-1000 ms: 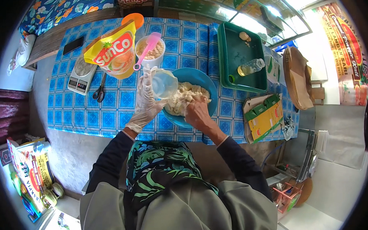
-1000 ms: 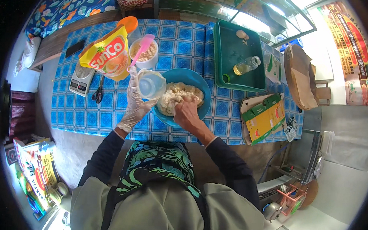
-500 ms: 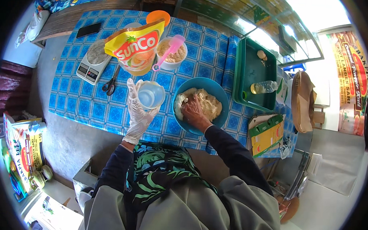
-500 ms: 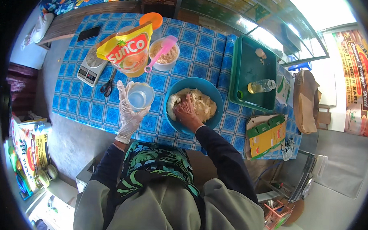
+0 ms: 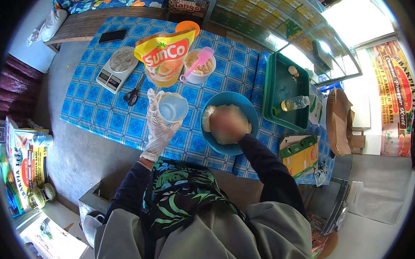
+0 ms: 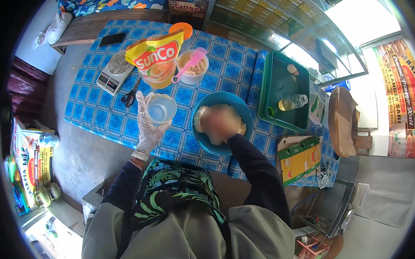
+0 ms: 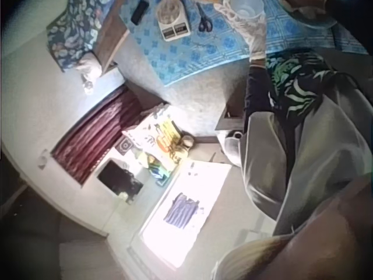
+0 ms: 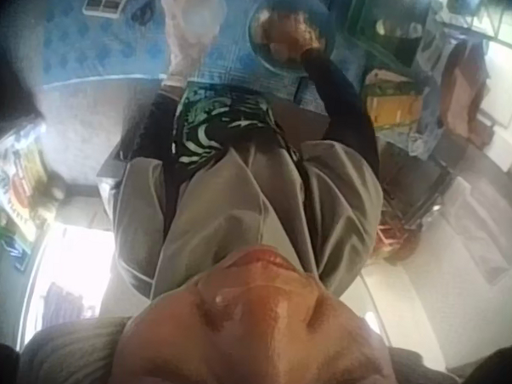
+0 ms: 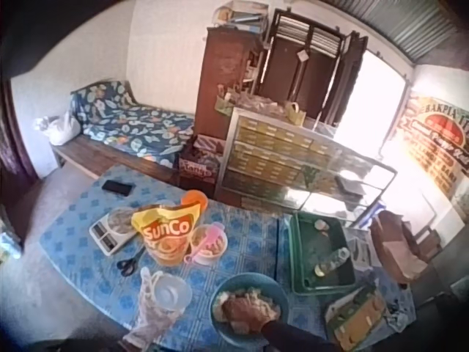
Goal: The person kneads dough in a blue bowl by hand, occasionally pouring water from a small plastic cup and using a pink spatula to scrape the sides.
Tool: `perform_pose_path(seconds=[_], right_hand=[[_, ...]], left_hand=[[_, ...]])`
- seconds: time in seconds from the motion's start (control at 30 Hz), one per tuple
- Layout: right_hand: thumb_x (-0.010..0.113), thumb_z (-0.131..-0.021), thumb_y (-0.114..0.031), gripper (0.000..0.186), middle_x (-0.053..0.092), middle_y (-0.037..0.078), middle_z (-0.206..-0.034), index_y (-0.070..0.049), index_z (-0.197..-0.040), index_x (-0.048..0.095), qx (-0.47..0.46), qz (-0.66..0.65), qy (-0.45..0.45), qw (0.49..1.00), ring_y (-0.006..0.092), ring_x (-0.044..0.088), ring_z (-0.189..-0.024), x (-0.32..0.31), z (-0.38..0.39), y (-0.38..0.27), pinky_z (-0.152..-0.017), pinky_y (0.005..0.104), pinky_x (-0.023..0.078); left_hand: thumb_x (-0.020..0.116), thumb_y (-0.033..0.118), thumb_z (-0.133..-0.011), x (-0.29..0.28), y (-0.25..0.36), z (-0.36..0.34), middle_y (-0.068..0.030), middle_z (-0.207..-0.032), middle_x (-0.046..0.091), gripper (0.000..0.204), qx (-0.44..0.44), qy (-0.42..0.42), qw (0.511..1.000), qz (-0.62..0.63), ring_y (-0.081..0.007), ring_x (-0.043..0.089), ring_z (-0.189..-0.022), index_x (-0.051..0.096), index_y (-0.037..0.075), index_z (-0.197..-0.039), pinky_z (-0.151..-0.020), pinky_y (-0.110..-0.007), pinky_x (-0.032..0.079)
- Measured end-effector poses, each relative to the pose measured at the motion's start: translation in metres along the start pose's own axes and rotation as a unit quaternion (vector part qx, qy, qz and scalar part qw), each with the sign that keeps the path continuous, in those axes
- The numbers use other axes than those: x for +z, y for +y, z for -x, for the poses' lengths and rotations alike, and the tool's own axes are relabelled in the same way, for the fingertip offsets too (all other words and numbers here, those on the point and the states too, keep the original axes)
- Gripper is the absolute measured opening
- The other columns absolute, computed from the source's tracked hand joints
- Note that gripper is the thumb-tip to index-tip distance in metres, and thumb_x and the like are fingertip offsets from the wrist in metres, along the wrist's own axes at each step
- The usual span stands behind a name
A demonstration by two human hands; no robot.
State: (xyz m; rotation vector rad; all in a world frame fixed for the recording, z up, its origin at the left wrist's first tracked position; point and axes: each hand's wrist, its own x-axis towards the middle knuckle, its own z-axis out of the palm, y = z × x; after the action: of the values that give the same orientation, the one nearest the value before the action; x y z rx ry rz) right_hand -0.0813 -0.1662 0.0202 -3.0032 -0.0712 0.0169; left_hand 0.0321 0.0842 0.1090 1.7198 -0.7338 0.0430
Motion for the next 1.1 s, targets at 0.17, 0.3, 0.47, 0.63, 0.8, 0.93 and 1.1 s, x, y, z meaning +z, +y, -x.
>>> perform_pose_path(seconds=[0.17,0.3,0.47,0.63,0.8,0.93,1.1], right_hand=[[0.063,-0.074,-0.016,0.032,0.067,0.014,-0.109,-0.009,-0.103,0.070,0.008,-0.119,-0.346,0.931,0.0384,0.059,-0.112,-0.066,0.002,0.009,-0.096,0.0696,0.038],[0.061,-0.073,-0.008,0.017,0.065,0.023,-0.096,0.001,-0.085,0.069,-0.104,0.113,-0.003,0.988,0.0378,0.061,-0.098,-0.091,0.031,-0.009,-0.091,0.0569,0.042],[0.063,-0.071,-0.009,0.022,0.065,0.021,-0.090,0.003,-0.088,0.070,-0.060,-0.015,-0.155,0.986,0.0414,0.056,-0.101,-0.098,0.039,-0.012,-0.084,0.0587,0.043],[0.066,-0.066,-0.013,0.018,0.063,0.022,-0.080,0.002,-0.075,0.069,0.025,-0.157,-0.118,0.980,0.0435,0.052,-0.100,-0.097,0.072,-0.019,-0.079,0.0550,0.043],[0.069,-0.059,-0.017,0.023,0.061,0.024,-0.077,0.002,-0.072,0.068,-0.049,-0.014,-0.022,0.998,0.0421,0.052,-0.098,-0.054,0.074,-0.010,-0.088,0.0557,0.039],[0.067,-0.063,-0.019,0.022,0.062,0.021,-0.073,0.001,-0.072,0.068,-0.012,-0.019,-0.107,0.994,0.0411,0.053,-0.096,-0.020,0.050,-0.004,-0.097,0.0550,0.035],[0.067,-0.067,-0.018,0.020,0.064,0.019,-0.076,-0.001,-0.077,0.069,0.022,0.053,-0.133,0.989,0.0392,0.057,-0.093,-0.002,0.038,-0.011,-0.093,0.0525,0.037]], left_hand=[[0.079,0.002,-0.064,0.006,-0.006,0.004,-0.0208,-0.147,0.034,0.122,-0.006,-0.002,1.000,0.016,-0.0316,0.040,-0.134,-0.001,0.010,-0.156,-0.109,-0.041,0.039],[0.081,0.003,-0.063,0.020,-0.008,0.003,-0.0200,-0.145,0.036,0.124,0.012,0.000,1.000,-0.001,-0.0321,0.042,-0.132,-0.001,0.009,-0.155,-0.108,-0.042,0.040],[0.081,0.003,-0.062,0.032,-0.006,-0.001,-0.0192,-0.143,0.038,0.124,0.031,-0.027,0.999,0.017,-0.0329,0.044,-0.131,-0.001,0.009,-0.155,-0.107,-0.043,0.040],[0.081,0.002,-0.062,0.030,-0.010,-0.003,-0.0204,-0.143,0.038,0.125,0.042,-0.011,0.999,-0.003,-0.0331,0.045,-0.129,-0.001,0.010,-0.155,-0.106,-0.043,0.042],[0.082,0.003,-0.063,0.041,-0.014,-0.002,-0.0219,-0.143,0.037,0.125,0.013,-0.017,0.999,0.026,-0.0325,0.046,-0.129,-0.002,0.011,-0.156,-0.104,-0.043,0.044],[0.082,0.005,-0.064,0.048,-0.012,-0.003,-0.0226,-0.144,0.037,0.124,0.017,-0.026,0.999,0.013,-0.0320,0.046,-0.129,-0.002,0.011,-0.156,-0.104,-0.043,0.044],[0.082,0.009,-0.066,0.051,-0.006,-0.007,-0.0232,-0.144,0.038,0.122,0.024,-0.026,0.999,0.020,-0.0322,0.046,-0.129,-0.001,0.010,-0.156,-0.104,-0.043,0.043]])
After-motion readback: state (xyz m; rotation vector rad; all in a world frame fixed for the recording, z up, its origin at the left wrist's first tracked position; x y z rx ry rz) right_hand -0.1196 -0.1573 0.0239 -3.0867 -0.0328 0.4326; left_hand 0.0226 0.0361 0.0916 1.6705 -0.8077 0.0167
